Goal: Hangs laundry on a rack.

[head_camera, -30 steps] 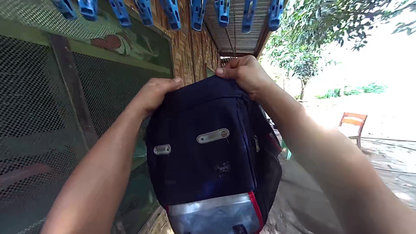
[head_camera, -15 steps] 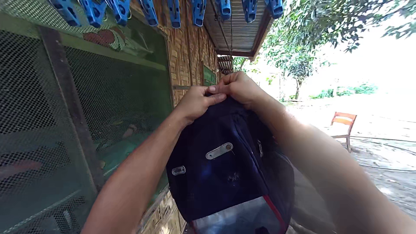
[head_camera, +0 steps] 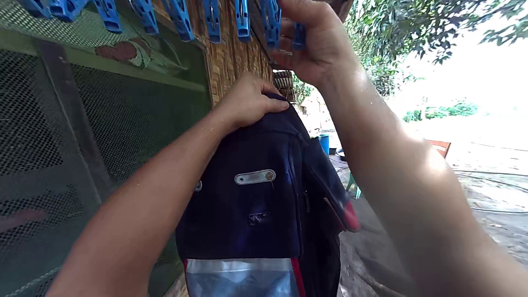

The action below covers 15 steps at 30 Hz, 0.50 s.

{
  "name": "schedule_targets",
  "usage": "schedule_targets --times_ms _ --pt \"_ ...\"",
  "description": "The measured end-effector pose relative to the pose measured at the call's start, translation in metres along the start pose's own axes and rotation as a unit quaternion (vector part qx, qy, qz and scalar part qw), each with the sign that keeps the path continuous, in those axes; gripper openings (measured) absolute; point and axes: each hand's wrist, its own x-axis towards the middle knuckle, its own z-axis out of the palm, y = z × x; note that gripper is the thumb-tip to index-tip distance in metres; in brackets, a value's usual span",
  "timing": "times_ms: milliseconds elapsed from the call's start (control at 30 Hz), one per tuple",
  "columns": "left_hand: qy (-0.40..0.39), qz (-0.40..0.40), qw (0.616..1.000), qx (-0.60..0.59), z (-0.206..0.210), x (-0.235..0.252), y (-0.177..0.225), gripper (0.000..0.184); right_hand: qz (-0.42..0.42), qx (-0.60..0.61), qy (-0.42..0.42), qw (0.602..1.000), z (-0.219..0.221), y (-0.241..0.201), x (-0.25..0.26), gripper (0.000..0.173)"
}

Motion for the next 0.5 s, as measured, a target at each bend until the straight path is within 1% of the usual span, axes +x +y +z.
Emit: schedule_targets --times_ms 167,233,333,433,500 --pt "0.042 0.001 0.999 -0.002 -0.021 -0.005 -0.001 0.012 -0.037 0.030 0.000 0.999 0.015 0.010 0.010 0.020" --pt "0.055 -0.006 0.998 -0.002 -0.028 -0.005 0.000 0.013 -0.045 0.011 -0.004 0.999 0.015 0.010 0.009 0.019" --pt "0.083 -0.014 0.996 -0.001 -0.035 -0.003 0.000 0.012 -0.067 -0.048 -0.019 0.996 0.011 0.009 0.007 0.022" --pt "0.106 -0.028 0.994 -0.013 -0.039 -0.001 0.003 0.014 -0.082 -0.093 -0.035 0.992 0.007 0.012 0.007 0.019" --pt "0.117 -0.029 0.993 -0.014 -0.036 0.001 0.006 0.014 -0.085 -0.093 -0.043 0.991 0.007 0.012 0.005 0.018"
